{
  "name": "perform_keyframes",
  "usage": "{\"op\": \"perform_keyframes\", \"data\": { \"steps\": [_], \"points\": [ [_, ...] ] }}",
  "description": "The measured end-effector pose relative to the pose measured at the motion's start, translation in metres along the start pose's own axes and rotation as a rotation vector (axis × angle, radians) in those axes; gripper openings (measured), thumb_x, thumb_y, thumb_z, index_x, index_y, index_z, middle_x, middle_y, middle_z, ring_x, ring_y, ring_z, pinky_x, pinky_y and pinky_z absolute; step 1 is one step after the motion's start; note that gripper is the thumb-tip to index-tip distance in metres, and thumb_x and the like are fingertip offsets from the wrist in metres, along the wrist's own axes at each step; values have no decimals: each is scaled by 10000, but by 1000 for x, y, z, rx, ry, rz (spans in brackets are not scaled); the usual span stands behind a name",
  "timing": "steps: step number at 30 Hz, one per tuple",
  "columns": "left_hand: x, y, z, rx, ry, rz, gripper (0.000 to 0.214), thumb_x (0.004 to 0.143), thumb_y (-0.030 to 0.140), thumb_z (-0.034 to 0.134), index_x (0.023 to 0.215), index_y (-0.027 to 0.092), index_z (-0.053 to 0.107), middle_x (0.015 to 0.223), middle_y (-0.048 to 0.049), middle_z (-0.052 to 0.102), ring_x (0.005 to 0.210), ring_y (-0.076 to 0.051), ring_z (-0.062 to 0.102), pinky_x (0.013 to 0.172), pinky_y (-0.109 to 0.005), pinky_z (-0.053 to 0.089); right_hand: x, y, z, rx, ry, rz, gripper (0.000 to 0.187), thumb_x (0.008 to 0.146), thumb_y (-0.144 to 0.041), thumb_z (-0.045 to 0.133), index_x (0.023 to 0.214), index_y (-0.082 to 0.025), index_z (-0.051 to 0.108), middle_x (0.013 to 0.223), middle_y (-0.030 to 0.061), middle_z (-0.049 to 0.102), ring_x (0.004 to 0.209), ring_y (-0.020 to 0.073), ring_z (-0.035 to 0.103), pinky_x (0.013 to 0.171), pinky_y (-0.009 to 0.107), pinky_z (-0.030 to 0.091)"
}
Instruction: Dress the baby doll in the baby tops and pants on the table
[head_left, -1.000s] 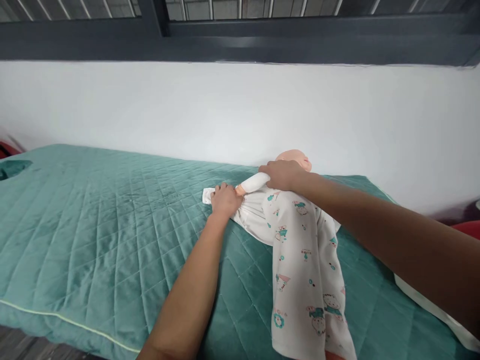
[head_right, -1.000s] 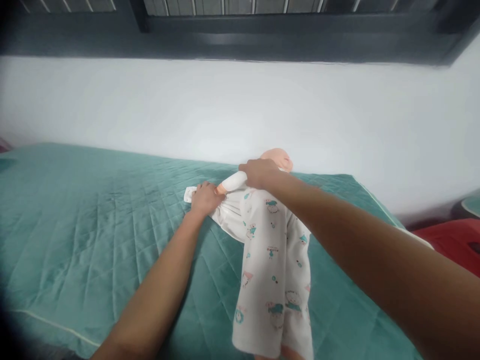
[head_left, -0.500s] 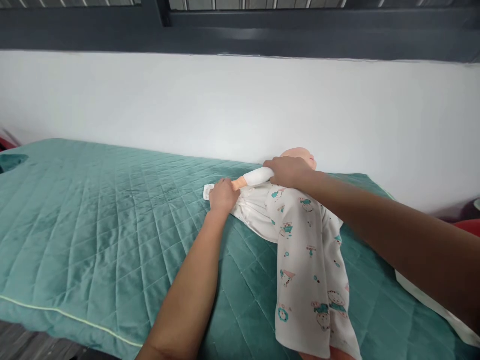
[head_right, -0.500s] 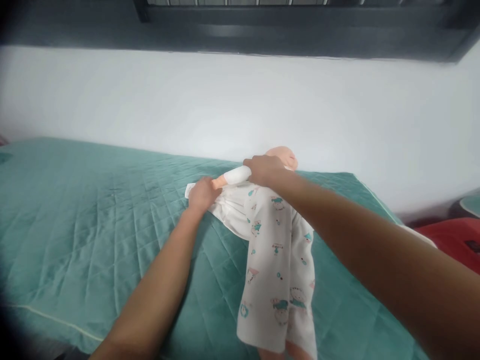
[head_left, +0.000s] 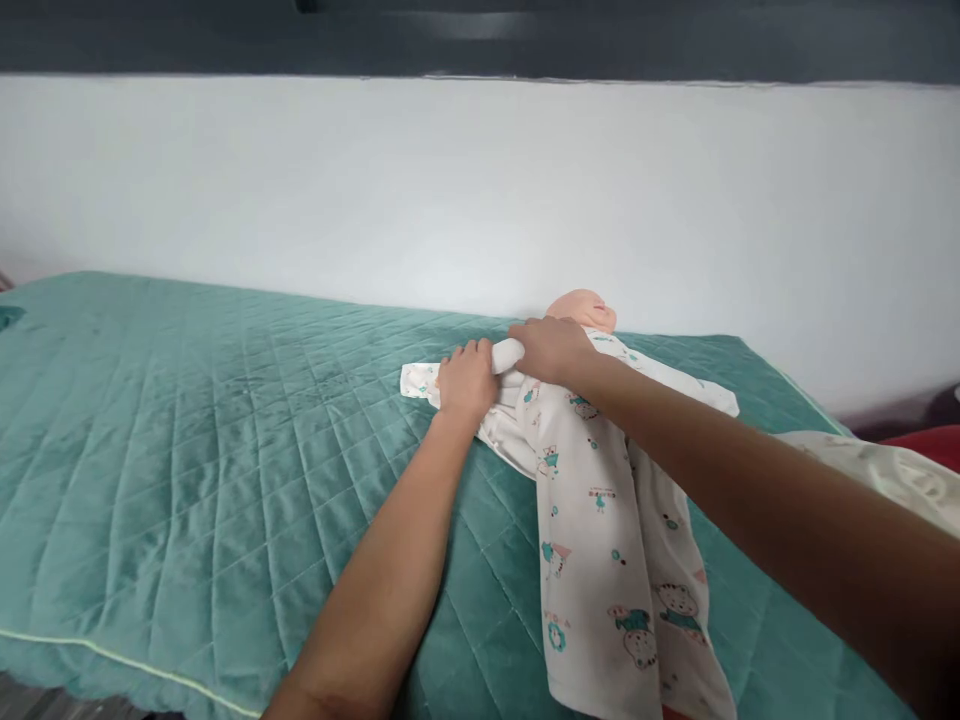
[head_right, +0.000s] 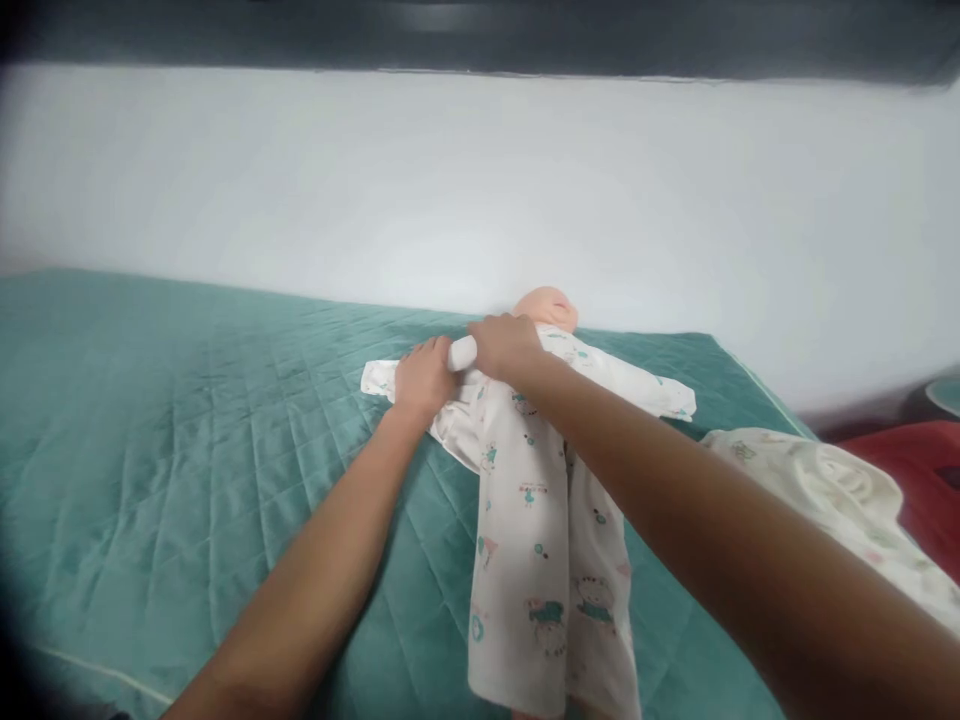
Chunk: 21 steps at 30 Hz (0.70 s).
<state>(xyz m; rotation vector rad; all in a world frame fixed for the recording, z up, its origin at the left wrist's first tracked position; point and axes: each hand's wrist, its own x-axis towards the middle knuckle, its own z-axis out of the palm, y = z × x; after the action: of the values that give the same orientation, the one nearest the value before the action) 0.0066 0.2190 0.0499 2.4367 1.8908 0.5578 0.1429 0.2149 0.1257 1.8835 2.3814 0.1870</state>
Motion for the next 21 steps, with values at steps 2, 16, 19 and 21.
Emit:
{"op": "perform_keyframes", "data": {
  "steps": [2,16,19,21],
  "points": [
    [1,-3,1,2,4,-37,245,971,222,402,1152,222,568,1174,-128,657,1122,-296,594,909,-420,438,-14,8,1,146,77,68,340,880,-323,538,1185,-236,661,1213,106,696,1050,297,634,840,380,474],
    [0,4,9,118,35,-139,253,942,209,419,1132,218,586,1204,-131,654,1166,-313,562,920,-437,406,-93,121,93,678,448,569,422,882,-419,457,1206,-237,656,1296,100,677,1263,309,564,1176,570,234],
    [0,4,10,129,43,-143,227,944,230,433,1108,221,589,1184,-132,662,1152,-312,574,907,-427,411,-92,119,94,730,448,554,407,908,-442,425,1198,-281,662,1286,66,685,1285,297,547,1200,608,90],
    [0,2,11,147,52,-143,226,944,219,428,1099,219,593,1171,-129,669,1134,-309,585,894,-422,417,-91,118,96,758,464,547,402,901,-437,441,1194,-279,666,1278,63,688,1294,289,534,1201,603,66]
  ]
}}
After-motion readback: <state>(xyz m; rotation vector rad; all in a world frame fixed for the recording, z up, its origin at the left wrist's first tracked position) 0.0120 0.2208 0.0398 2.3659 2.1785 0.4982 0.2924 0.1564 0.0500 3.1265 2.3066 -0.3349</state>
